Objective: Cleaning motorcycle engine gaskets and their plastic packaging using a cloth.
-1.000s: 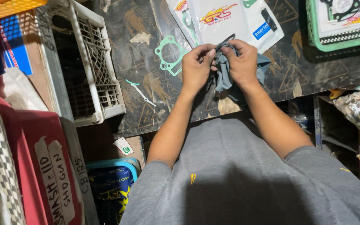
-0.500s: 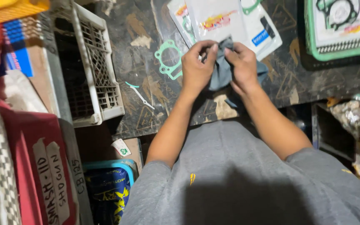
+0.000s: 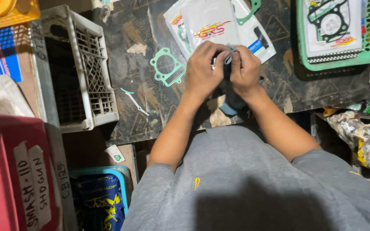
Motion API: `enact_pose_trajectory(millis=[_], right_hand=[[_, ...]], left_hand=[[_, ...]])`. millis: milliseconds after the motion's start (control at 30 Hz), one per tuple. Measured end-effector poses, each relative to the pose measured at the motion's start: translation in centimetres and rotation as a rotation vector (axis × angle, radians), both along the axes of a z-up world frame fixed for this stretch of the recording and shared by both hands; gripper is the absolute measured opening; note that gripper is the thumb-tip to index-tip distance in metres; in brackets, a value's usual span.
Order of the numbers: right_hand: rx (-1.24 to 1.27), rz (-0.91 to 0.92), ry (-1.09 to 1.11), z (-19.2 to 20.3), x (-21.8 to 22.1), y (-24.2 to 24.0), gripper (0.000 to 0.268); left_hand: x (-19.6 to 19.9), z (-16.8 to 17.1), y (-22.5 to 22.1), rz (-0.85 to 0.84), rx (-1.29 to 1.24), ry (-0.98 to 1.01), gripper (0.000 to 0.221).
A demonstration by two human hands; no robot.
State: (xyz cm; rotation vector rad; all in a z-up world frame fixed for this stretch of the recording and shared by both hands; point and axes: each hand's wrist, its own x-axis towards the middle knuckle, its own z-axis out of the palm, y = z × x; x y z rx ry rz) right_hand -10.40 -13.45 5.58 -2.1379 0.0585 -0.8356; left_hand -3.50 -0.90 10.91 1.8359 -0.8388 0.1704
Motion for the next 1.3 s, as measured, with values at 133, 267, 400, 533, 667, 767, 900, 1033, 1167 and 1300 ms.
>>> enact_pose_trajectory(millis=[133, 267, 400, 533, 667, 767, 900, 1033, 1167, 1300], right_hand=[[-0.031, 0.033, 0.028, -0.7, 0.1, -1.7, 0.025], [0.112, 0.141, 0.184, -0.5, -0.4, -2.7, 0.029], [0.335, 0.159, 0.380, -1.6, -0.9, -4.3, 0.019], [0.326, 0.104, 0.308, -0.5, -1.0, -5.3, 0.030], [0.242, 0.253, 0.200, 1.7, 0.2, -4.9, 0.027], [0.202, 0.252, 0.263, 3.0, 0.2, -5.0, 0.018], [0.326, 0.252, 0.403, 1.7, -0.8, -5.3, 0.018], [0.401, 0.224, 0.384, 0.9, -0.8, -5.5, 0.020], [0.334, 0.210, 0.304, 1.5, -0.1, -5.3, 0.020], [0.340, 0.245, 0.290, 2.0, -0.2, -5.3, 0.026]], left_hand=[[-0.1, -0.7, -0.6, 0.046, 0.065, 0.065, 0.004], [1.0, -1.0, -0.4, 0.064, -0.116, 0.237, 0.004], [1.5, -1.2, 0.1, 0.121, -0.175, 0.222, 0.005], [1.3, -1.3, 0.3, 0.026, -0.057, 0.197, 0.007], [1.5, -2.8, 0.1, -0.097, -0.067, 0.078, 0.008], [1.9, -1.5, 0.0, -0.030, -0.046, 0.099, 0.006], [2.9, 1.2, 1.4, -0.021, -0.080, 0.162, 0.005], [2.5, -0.4, 0.6, -0.010, 0.063, 0.163, 0.011], [1.8, 0.0, -0.4, -0.140, 0.044, 0.208, 0.013], [2.4, 0.2, 0.1, -0.096, -0.077, 0.293, 0.008]])
